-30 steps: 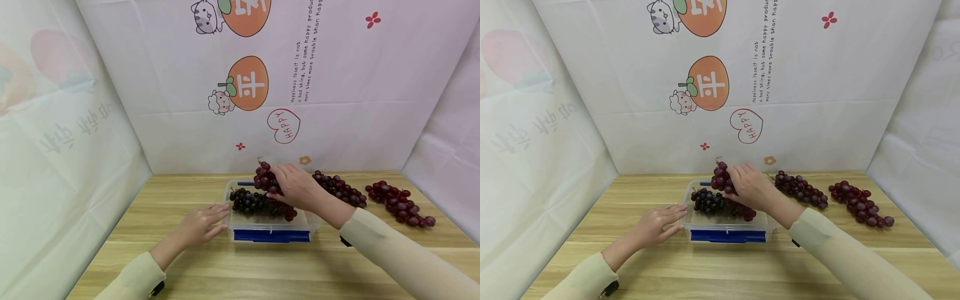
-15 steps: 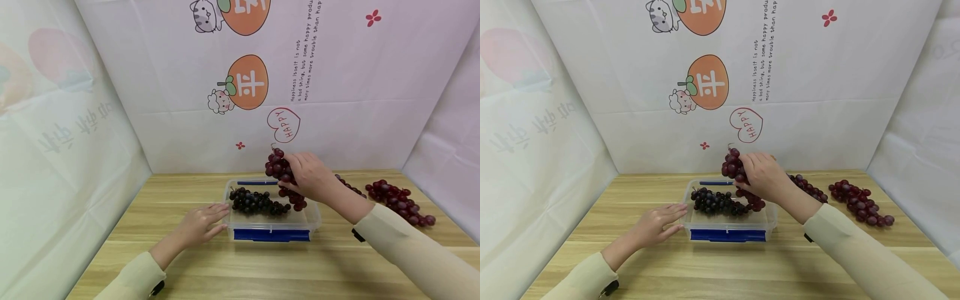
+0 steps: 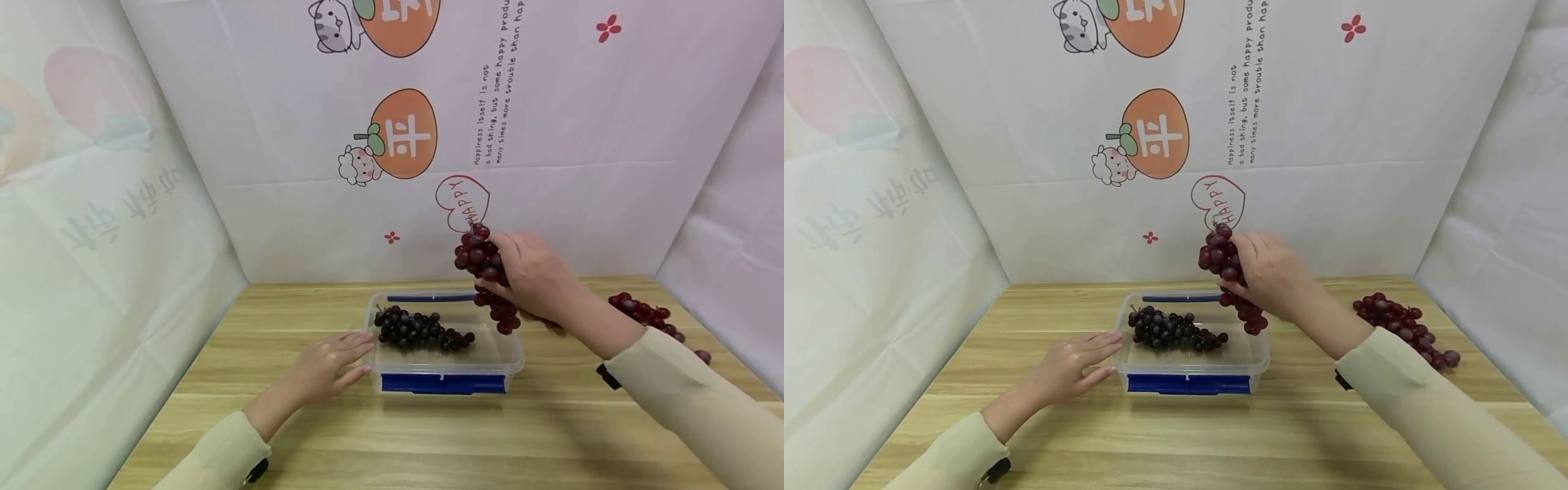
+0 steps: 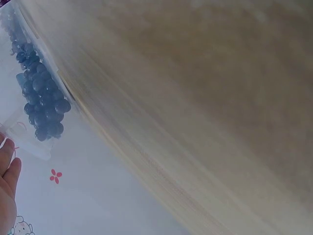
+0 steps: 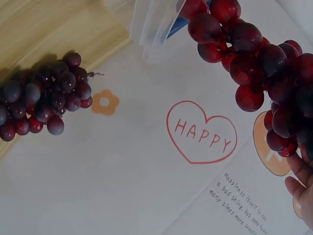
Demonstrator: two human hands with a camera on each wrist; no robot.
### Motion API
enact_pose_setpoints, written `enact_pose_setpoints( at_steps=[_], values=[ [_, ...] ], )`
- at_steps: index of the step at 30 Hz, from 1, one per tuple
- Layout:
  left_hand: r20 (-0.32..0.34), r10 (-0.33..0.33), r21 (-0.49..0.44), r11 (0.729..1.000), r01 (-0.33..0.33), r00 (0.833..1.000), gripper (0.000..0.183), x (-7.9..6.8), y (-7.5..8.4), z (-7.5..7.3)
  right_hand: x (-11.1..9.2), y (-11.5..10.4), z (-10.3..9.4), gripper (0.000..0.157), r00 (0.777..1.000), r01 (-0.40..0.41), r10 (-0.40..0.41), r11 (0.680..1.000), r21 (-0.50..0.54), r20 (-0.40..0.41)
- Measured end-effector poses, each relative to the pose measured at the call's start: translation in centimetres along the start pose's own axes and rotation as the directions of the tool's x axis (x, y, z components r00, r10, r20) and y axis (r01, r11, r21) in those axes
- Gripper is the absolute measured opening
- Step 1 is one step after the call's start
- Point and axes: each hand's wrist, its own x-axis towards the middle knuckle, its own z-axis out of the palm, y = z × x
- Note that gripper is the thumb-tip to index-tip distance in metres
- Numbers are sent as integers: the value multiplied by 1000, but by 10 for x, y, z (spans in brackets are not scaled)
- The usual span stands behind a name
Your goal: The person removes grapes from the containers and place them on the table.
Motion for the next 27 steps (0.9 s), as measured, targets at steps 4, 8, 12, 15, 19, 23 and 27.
enact_pose_setpoints(
  at_steps=[4, 8, 12, 15, 19, 23, 27],
  values=[
    [13, -7, 3, 1000, 7, 1000, 44, 0, 0, 0, -3, 5, -6, 68, 1000, -9, 9, 1000, -15, -10],
    [22, -16, 11, 1000, 16, 1000, 44, 0, 0, 0, -8, 11, -12, 70, 1000, -11, 11, 999, -33, -20],
    [20, -16, 17, 1000, 15, 1000, 45, 0, 0, 0, -14, 16, -16, 71, 999, -7, 6, 999, -43, -38],
    [19, -13, 14, 1000, 13, 1000, 45, 0, 0, -1, -18, 19, -20, 70, 999, -1, -1, 999, -47, -53],
    [22, -13, 9, 1000, 13, 1000, 45, 0, 0, -2, -23, 22, -24, 73, 998, -13, 10, 998, -62, -56],
    [33, -14, 16, 1000, 14, 999, 45, 0, 0, -4, -28, 23, -29, 75, 998, -18, 13, 996, -90, -53],
    [46, -17, 23, 1000, 16, 999, 45, 1, 1, -5, -32, 24, -34, 77, 999, -33, 29, 995, -93, -40]
  ],
)
